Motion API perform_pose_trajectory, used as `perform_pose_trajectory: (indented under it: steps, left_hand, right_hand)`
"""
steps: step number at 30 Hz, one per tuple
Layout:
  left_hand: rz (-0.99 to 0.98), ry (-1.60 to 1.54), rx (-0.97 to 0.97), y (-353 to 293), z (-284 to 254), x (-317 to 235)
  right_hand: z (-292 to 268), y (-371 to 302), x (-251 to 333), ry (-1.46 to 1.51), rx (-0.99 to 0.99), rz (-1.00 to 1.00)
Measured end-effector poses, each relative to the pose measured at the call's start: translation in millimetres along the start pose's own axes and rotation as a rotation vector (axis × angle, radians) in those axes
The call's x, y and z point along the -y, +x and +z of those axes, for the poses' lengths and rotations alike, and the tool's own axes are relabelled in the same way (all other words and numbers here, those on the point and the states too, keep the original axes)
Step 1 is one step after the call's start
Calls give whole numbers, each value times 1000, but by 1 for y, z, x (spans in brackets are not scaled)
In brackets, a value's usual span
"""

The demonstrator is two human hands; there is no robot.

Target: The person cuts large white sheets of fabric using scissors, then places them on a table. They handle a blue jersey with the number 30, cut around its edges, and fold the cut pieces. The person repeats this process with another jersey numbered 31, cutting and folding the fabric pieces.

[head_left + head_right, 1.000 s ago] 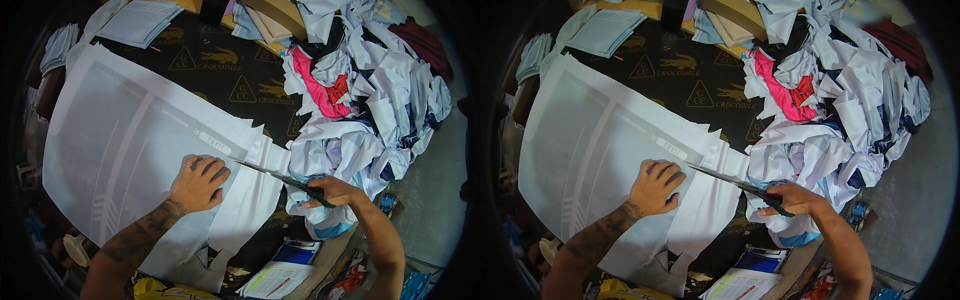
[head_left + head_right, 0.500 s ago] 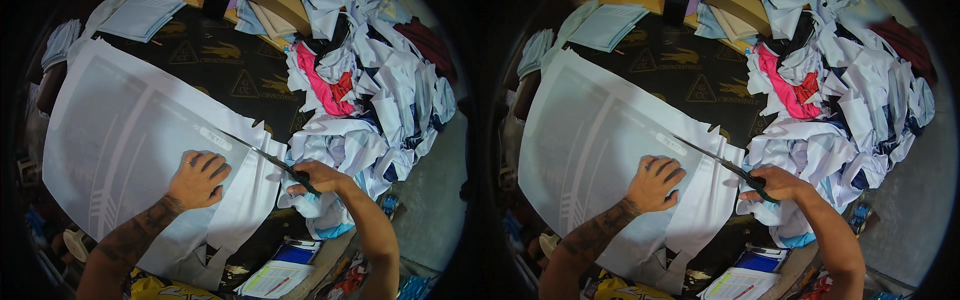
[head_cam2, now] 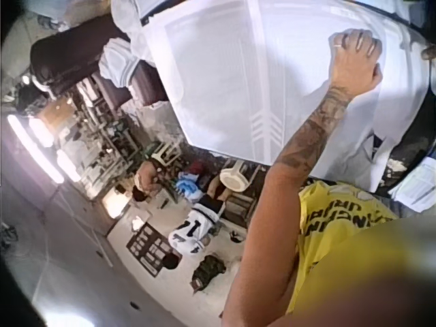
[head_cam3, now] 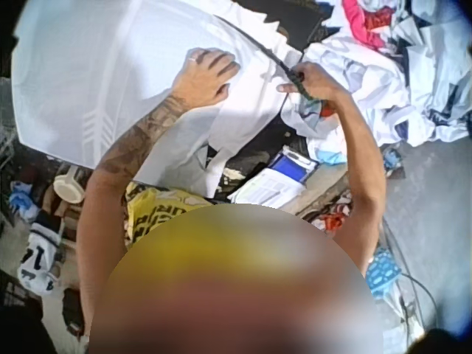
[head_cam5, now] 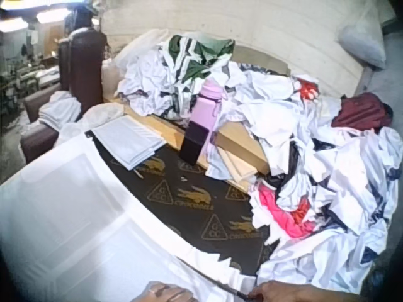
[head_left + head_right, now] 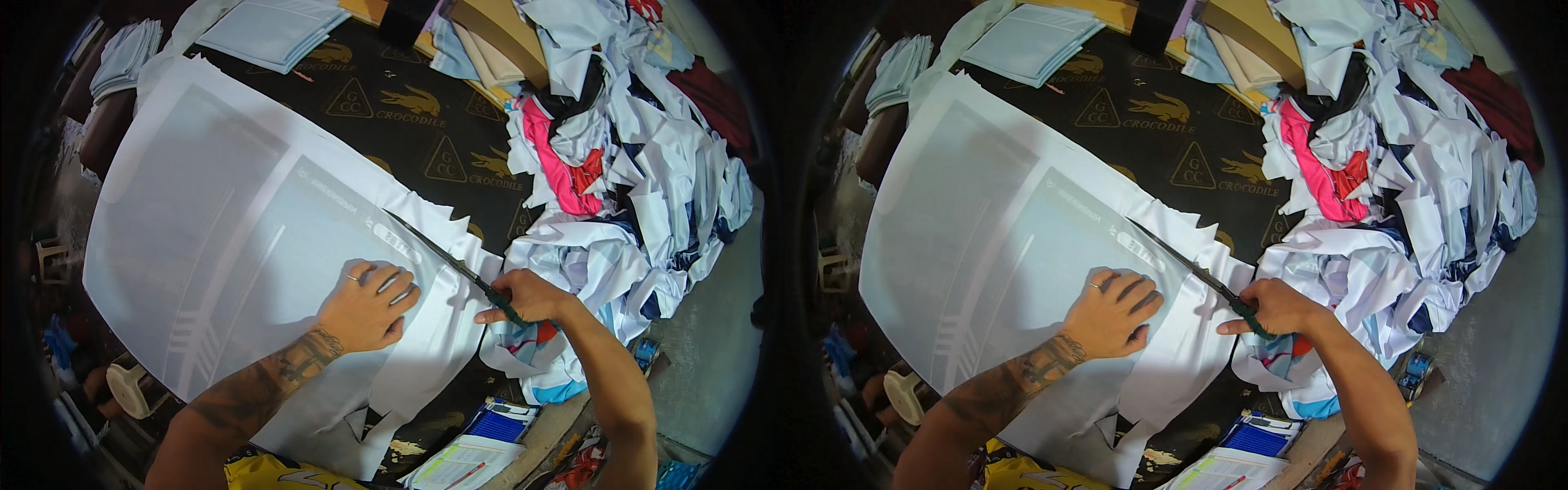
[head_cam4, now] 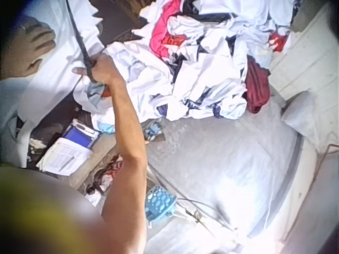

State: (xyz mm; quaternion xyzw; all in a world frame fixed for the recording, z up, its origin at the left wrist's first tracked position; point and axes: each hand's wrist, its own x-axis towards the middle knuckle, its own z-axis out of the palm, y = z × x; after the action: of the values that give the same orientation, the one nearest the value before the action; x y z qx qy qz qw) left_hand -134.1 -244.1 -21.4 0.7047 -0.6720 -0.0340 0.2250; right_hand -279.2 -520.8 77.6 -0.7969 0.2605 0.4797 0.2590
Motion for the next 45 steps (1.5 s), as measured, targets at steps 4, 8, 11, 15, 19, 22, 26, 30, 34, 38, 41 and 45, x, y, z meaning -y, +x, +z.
perform_pose_trajectory:
  steps: [4,8,11,15,19,22,26,30,34,38,41,45]
  left_hand:
    - [2,-22,-4,-3,5,3]
    - [-3,-71,-47,-6,10,5]
    - [-19,-114,-55,-6,9,7]
    - [-28,-195,-56,-8,5,9]
    - [-80,-286,-43,-9,9,13]
    - [-116,-368,-60,-5,8,13]
    - [-126,-511,-38,-9,-30,35]
    - [-109,-479,-256,-50,-106,122]
    - [-452,-145,-142,-82,-145,214]
    - [-369,-183,-200,-104,-150,218]
    - [-304,-414,17,-119,-148,192]
    - [-152,-529,134,-138,-150,173]
  right_hand:
    - [-7,14,25,155,-116,-181]
    - [-19,27,48,18,-20,-21]
    - [-27,40,67,97,-109,-102]
    - [-38,53,92,51,-87,-122]
    - [-50,65,120,55,-100,-100]
    - [-62,72,142,45,-73,-132]
    - [-72,78,171,45,-147,-128]
    - [-85,91,198,36,-46,-129]
    - [-95,101,224,112,-77,-125]
    - [-108,113,249,56,-85,-162]
    - [-118,122,267,176,-106,-205]
    - [-133,132,292,22,-53,-49]
